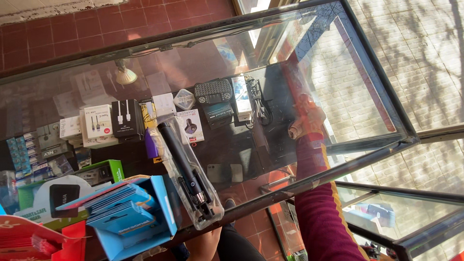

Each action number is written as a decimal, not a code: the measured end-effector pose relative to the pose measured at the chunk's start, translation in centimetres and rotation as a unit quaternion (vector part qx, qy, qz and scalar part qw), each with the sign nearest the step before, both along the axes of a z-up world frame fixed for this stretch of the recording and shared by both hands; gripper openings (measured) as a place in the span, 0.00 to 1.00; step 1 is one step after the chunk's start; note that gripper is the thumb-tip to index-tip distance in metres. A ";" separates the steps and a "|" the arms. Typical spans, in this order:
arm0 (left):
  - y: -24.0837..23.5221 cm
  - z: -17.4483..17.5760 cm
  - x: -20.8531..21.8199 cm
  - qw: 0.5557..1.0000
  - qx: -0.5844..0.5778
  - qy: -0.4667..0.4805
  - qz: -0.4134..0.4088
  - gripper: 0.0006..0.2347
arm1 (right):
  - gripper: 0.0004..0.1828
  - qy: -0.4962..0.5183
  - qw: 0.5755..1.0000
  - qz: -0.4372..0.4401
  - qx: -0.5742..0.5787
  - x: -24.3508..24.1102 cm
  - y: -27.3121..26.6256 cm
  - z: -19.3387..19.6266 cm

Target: The person wipes down various electronic items including a long black accessory and a remote control with a pink cloth, placing them back on the glass display counter.

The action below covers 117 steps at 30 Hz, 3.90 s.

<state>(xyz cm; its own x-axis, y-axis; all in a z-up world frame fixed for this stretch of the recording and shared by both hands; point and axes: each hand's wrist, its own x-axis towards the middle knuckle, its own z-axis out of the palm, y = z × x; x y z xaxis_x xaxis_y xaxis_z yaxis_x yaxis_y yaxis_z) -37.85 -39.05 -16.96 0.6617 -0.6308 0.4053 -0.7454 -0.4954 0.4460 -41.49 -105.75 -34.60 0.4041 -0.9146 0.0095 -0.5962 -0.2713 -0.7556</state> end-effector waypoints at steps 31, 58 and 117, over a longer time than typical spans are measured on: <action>9.8 -2.4 -3.5 0.929 -0.114 0.319 -0.150 0.07 | 0.09 -0.459 0.700 -0.426 0.343 -15.4 47.6 9.7; 23.7 -9.3 -0.3 0.427 -0.397 0.812 0.008 0.22 | 0.11 -0.241 0.845 -0.057 0.474 -11.4 85.0 17.8; 42.8 -2.2 6.0 0.465 -0.494 0.735 0.027 0.19 | 0.29 -0.135 0.842 0.517 -0.067 -0.6 92.6 23.4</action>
